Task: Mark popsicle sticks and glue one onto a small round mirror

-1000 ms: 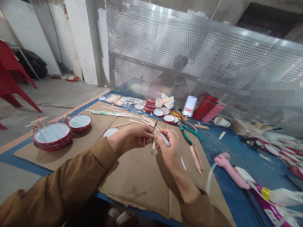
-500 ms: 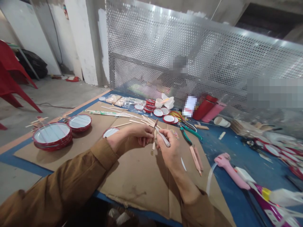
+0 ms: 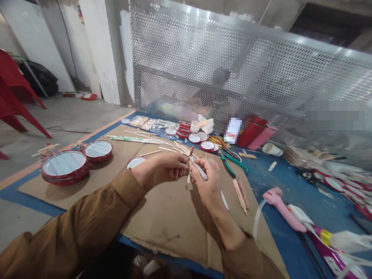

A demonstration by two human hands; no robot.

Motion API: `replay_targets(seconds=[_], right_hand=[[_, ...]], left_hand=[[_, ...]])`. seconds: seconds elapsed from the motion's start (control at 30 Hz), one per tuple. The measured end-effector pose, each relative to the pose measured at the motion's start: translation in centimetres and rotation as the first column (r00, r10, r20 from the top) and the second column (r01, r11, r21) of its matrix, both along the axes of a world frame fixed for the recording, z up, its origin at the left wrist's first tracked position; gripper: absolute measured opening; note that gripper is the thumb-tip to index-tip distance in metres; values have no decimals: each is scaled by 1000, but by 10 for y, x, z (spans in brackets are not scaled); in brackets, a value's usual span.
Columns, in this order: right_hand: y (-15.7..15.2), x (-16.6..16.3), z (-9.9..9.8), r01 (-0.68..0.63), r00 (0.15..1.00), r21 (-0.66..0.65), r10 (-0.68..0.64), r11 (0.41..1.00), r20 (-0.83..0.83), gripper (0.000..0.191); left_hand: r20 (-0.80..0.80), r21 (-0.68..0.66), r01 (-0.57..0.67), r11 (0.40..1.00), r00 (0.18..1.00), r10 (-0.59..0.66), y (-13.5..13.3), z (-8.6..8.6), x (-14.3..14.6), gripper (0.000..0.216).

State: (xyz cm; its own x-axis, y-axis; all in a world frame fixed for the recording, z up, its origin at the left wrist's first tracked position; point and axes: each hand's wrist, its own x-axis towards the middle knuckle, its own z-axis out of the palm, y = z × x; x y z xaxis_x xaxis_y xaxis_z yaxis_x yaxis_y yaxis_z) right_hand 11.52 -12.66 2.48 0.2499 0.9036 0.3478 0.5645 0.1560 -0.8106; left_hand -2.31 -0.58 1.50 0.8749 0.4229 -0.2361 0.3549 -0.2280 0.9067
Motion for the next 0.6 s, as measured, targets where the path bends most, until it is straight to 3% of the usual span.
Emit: replay_targets(seconds=[0.6], right_hand=[[0,1,0,-6,1000,-18,7,1000,26,33]], left_hand=[[-18,29,20,999,1000,-20,3,-3,0,13]])
